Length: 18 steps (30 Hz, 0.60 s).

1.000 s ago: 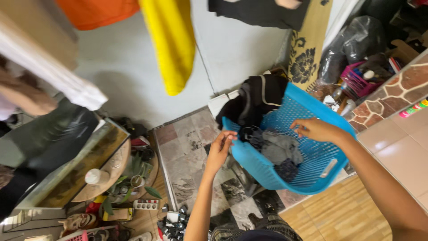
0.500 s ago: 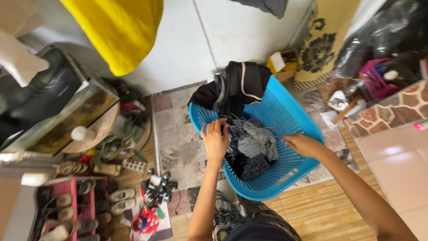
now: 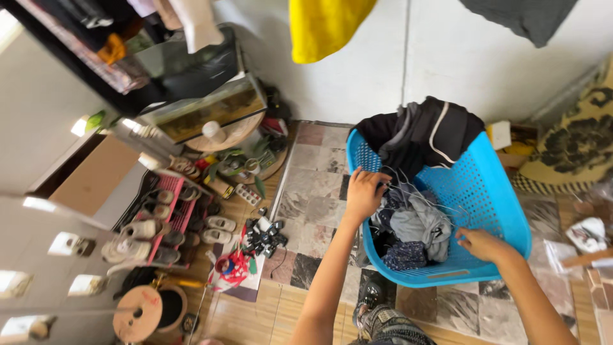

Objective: The person removes a white pair of pants from a hanger and places it in a blue laundry basket. They then pick up a brown t-shirt from the basket, place it on a hanger, and hang it on a clothes rack. Finally, they pick up a white shirt from the basket, place it on a hanger, and hang it on the rack.

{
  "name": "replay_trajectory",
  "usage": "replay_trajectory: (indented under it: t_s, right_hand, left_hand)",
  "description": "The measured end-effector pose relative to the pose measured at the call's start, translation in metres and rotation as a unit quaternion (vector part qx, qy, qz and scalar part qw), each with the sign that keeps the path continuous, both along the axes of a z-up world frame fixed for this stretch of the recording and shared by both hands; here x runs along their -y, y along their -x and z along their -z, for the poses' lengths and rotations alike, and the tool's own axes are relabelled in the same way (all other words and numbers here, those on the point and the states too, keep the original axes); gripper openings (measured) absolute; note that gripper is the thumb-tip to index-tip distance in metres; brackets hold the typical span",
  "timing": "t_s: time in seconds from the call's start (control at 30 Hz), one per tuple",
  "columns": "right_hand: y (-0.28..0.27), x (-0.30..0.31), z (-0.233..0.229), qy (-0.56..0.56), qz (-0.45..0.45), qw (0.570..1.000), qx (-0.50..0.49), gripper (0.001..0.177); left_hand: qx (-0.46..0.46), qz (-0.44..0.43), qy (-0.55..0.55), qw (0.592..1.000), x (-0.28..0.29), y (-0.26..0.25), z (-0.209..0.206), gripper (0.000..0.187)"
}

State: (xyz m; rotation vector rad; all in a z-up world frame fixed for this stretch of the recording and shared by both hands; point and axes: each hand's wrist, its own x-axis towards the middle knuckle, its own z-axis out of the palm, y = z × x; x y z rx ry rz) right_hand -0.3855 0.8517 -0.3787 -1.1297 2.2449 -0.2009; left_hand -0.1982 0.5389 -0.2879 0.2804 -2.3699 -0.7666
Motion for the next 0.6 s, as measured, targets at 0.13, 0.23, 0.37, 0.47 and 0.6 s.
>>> replay_trajectory:
  t_s: [0.13, 0.23, 0.37, 0.47, 0.6]
  right_hand:
    - [0.001, 0.005, -0.002, -0.007, -0.026, 1.0, -0.003, 0.029]
    - [0.005, 0.006, -0.001, 0.024, -0.035, 0.999, -0.016, 0.026]
    - [0.007, 0.006, 0.001, 0.074, -0.05, 0.996, -0.015, 0.024]
    - [0.007, 0.008, 0.009, 0.073, -0.064, 0.995, -0.027, 0.024]
    - [0.013, 0.009, 0.027, 0.089, -0.086, 0.992, -0.033, 0.025]
  left_hand:
    - [0.009, -0.034, 0.059, 0.998, 0.001, 0.008, 0.028, 0.01]
    - [0.003, -0.049, 0.089, 0.995, 0.005, 0.018, 0.044, 0.01]
    - [0.028, -0.078, 0.095, 0.992, 0.004, 0.023, 0.052, 0.01]
    - [0.029, -0.086, 0.095, 0.991, 0.005, 0.021, 0.047, 0.008]
    - [0.035, -0.08, 0.078, 0.993, 0.004, 0.019, 0.04, 0.01]
